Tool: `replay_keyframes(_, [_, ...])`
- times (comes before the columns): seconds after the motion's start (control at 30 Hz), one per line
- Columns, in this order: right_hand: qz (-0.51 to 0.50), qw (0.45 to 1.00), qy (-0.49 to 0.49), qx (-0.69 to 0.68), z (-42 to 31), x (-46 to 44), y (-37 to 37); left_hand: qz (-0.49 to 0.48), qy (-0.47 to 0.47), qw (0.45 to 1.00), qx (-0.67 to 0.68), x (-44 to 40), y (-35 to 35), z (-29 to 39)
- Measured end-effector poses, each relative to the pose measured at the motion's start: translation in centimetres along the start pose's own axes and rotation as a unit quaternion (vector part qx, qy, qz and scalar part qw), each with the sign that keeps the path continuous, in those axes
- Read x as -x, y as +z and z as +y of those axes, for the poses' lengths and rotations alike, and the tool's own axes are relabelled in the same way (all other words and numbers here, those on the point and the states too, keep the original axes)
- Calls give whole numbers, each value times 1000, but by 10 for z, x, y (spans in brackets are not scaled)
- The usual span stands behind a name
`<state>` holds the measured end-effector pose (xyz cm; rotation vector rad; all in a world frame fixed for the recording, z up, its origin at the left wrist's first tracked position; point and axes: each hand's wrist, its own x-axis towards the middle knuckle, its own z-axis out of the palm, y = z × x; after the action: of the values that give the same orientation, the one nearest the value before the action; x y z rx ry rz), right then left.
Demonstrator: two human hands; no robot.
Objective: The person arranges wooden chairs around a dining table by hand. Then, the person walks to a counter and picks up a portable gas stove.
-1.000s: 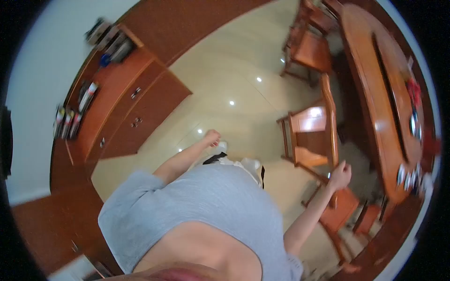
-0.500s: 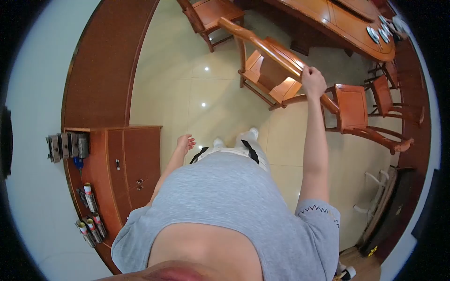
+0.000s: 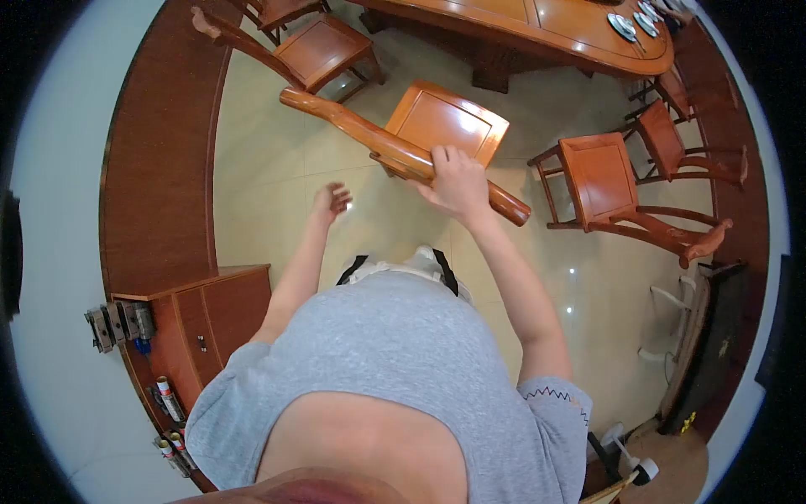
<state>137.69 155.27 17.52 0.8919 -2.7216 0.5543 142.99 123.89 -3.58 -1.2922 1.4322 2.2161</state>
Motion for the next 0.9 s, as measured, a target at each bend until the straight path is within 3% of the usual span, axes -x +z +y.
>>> replay_keyframes(0.23, [-55,996,62,-17,11,-7,11,10,14,996,87,-42,59,100])
replay_keyframes(0.3, [-38,997,64,-31,10,-7,7,-138,124,959,213,-38,73,127])
replay_keyframes(0.33, [-19,997,63,-41,11,-11,4,-217,156,945,187,-36,75,136])
replay_keyframes(0.37, [-20,997,69,-43,14,-15,1,-217,151,947,183,-49,70,143])
replay_keyframes(0.43, [-16,995,68,-64,24,-26,-4,-264,-68,927,257,-71,65,159])
replay_keyframes(0.47, [0,997,55,-58,32,-33,-6,-365,-93,882,284,-78,67,163])
replay_keyframes(0.63, [6,992,90,-88,65,-86,-40,-392,-176,856,288,-113,114,195])
replay_keyframes(0.7, [24,994,87,-67,84,-104,-52,-401,-82,892,191,-160,120,196])
replay_keyframes(0.73, [37,992,91,-84,90,-112,-55,-460,-19,872,166,-142,134,208])
replay_keyframes(0.83, [84,987,131,-39,102,-131,-59,-487,-96,860,120,-191,141,215])
replay_keyframes(0.87, [84,982,160,-49,99,-140,-63,-432,75,898,46,-172,147,216])
replay_keyframes(0.9, [83,980,173,-45,97,-140,-63,-437,64,896,41,-229,145,195])
